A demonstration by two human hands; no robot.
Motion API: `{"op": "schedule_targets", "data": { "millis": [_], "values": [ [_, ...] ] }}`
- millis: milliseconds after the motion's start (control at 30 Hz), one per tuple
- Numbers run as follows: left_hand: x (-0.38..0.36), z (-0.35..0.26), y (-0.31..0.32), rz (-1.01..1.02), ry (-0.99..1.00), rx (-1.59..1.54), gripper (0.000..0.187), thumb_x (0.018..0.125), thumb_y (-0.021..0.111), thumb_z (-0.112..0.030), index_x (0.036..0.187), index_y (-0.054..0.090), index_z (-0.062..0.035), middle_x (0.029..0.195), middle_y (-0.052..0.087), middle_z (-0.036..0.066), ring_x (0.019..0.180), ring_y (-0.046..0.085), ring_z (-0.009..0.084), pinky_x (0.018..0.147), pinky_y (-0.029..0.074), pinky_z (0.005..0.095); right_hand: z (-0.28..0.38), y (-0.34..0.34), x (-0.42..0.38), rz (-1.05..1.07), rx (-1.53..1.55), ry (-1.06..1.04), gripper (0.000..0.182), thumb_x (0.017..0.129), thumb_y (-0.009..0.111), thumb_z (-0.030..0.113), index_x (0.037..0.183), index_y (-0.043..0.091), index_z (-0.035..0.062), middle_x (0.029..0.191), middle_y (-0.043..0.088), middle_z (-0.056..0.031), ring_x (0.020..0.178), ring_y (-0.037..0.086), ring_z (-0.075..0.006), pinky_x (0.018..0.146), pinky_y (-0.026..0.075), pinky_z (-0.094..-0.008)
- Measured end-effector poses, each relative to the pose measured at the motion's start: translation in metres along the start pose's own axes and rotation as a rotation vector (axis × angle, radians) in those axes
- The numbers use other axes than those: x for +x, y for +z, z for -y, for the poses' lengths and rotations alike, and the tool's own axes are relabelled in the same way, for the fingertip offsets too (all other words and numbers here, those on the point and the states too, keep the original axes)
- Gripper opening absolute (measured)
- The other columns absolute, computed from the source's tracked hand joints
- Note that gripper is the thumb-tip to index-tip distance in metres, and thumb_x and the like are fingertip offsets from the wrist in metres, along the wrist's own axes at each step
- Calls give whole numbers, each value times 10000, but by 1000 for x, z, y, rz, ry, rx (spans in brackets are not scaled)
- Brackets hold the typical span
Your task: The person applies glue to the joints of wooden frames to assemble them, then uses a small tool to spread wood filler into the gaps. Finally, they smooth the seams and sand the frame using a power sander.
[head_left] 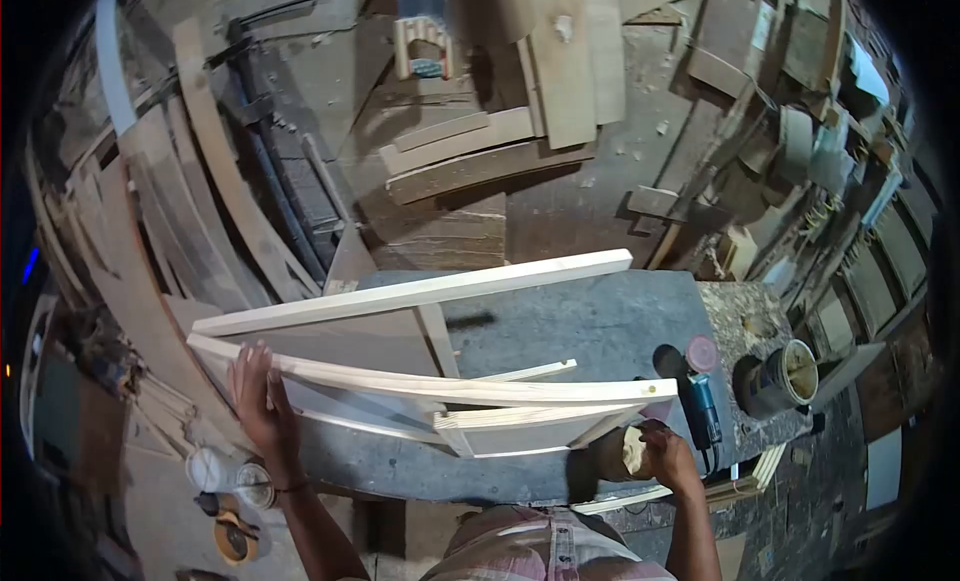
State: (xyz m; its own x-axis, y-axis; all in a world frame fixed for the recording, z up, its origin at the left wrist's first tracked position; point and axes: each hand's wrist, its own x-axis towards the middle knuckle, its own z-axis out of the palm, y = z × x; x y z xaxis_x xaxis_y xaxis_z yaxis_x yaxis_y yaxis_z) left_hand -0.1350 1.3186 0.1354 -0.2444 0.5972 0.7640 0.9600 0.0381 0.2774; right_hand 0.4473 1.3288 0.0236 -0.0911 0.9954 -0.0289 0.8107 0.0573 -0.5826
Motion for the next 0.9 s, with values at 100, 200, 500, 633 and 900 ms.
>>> {"op": "schedule_targets", "data": {
  "millis": [100,200,500,633,900],
  "values": [
    [-1,-29,5,50,14,-96,240,1023,522,-144,1155,677,-17,1224,692,139,1290,561,376,1180,293,548,15,-10,-8,-9,23,36,285,904,522,132,1018,719,-39,1130,689,-247,1067,646,-427,924,493,-449],
    [-1,-57,11,69,37,-188,292,1039,489,-165,1096,710,17,1164,718,138,1236,611,328,1184,312,525,15,-15,-14,-32,33,46,257,867,554,89,1033,715,-23,1084,692,-240,1025,656,-424,886,505,-439],
    [-7,-157,10,107,7,-411,209,989,546,-116,974,707,18,1020,722,134,1012,664,309,980,475,445,-10,-38,-27,-34,134,141,376,963,660,298,791,638,-36,706,585,-245,660,603,-384,624,453,-451],
    [-26,-209,11,27,74,-507,197,975,556,-56,985,691,87,1056,699,189,996,641,308,935,487,408,-47,-47,-40,-204,147,-81,224,902,719,205,869,694,-15,752,643,-203,699,645,-349,672,502,-422],
    [-49,-315,-1,73,59,-501,207,960,545,-52,952,693,91,1058,689,186,987,645,290,892,506,381,-186,-51,-62,-383,453,134,233,848,730,58,1074,693,14,877,692,-121,690,640,-222,673,522,-350]
  ]
}}
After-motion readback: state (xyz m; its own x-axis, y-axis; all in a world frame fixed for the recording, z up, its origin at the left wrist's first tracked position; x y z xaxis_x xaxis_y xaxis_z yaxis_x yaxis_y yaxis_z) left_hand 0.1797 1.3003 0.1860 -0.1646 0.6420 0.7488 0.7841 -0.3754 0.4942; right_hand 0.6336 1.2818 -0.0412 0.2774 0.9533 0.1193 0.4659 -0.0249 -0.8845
